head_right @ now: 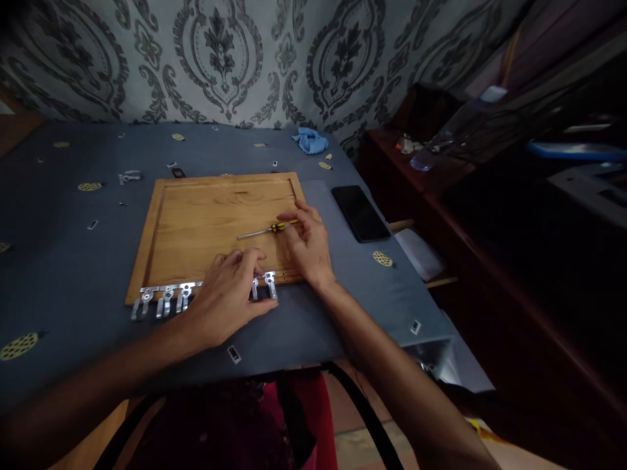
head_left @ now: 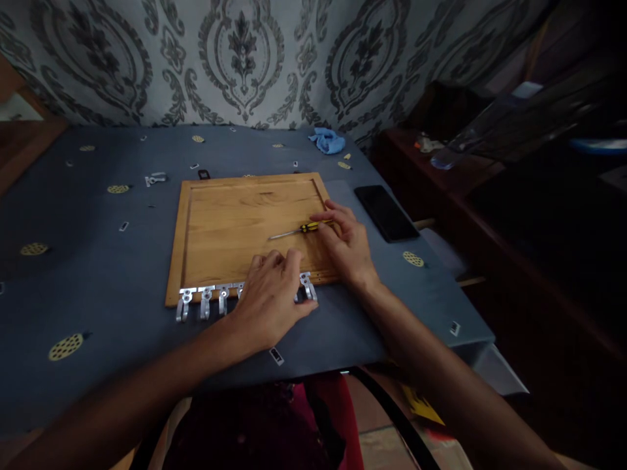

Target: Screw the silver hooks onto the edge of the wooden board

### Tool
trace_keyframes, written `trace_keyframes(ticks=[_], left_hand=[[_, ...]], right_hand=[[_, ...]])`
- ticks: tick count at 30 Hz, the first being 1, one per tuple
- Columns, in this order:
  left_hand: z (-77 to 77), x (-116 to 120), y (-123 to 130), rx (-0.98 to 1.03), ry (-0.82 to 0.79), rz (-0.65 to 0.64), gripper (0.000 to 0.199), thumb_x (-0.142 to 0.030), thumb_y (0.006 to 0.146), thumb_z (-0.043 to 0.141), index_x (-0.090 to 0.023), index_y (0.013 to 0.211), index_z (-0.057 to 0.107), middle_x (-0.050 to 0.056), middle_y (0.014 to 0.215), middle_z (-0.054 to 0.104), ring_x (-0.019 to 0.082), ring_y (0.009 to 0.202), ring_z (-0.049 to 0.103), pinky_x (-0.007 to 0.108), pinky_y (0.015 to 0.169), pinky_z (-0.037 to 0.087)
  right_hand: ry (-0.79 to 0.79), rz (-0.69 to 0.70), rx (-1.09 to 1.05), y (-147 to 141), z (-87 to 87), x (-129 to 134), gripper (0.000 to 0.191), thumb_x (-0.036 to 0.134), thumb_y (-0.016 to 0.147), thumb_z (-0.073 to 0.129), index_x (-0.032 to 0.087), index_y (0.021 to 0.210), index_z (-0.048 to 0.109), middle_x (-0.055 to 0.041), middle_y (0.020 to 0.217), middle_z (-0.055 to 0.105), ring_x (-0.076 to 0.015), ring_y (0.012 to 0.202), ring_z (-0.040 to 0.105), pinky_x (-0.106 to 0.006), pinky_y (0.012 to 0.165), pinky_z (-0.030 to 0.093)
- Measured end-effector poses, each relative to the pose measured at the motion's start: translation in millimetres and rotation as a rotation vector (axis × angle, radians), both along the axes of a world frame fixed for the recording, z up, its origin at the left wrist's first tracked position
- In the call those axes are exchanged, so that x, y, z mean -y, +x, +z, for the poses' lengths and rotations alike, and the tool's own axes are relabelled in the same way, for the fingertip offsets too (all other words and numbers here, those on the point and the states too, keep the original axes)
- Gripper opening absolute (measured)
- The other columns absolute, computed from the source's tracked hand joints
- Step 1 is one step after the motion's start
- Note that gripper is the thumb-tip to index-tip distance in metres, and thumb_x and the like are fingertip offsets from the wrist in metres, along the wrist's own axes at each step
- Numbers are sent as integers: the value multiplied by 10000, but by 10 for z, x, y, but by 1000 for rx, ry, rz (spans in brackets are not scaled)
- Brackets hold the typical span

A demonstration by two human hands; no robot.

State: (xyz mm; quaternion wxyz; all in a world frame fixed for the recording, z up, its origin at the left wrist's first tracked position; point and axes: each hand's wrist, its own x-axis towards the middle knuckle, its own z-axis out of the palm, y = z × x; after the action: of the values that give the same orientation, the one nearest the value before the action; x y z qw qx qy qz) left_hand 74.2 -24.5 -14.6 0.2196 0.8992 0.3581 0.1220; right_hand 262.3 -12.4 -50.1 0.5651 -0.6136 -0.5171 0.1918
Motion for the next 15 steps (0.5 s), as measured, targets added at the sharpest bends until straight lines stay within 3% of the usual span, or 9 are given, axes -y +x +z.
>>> trace_keyframes(ticks=[4, 8, 15], left_hand=[[6, -2, 5, -12, 0, 0, 480, -312, 790, 776, -196, 1115, 442, 86, 1082, 676, 301, 1067, 598, 456, 931, 432], [-7, -5, 8, 0, 27, -6, 490, -309, 791, 776, -198, 1125, 435, 89, 1090, 683, 307, 1073, 602, 455, 927, 438], [-3, -7, 8, -20, 12, -9, 475, -318, 806, 762, -198, 1129, 433, 88, 1088, 683, 312, 1084, 599, 463, 924, 439]], right_hand=[[-24, 113, 248, -49, 110, 250, 169, 187, 831, 578, 249, 875, 729, -77, 1276, 647, -285, 1277, 549, -554, 1122, 369], [-3, 232, 531, -48, 76, 521, 270, 98, 848, 494, 243, 897, 717, -82, 1246, 669, -294, 1289, 543, -586, 1073, 436], [38, 272, 650, -42, -27, 640, 343, 83, 891, 504, 295, 984, 756, -80, 1254, 666, -300, 1294, 549, -606, 1045, 479]])
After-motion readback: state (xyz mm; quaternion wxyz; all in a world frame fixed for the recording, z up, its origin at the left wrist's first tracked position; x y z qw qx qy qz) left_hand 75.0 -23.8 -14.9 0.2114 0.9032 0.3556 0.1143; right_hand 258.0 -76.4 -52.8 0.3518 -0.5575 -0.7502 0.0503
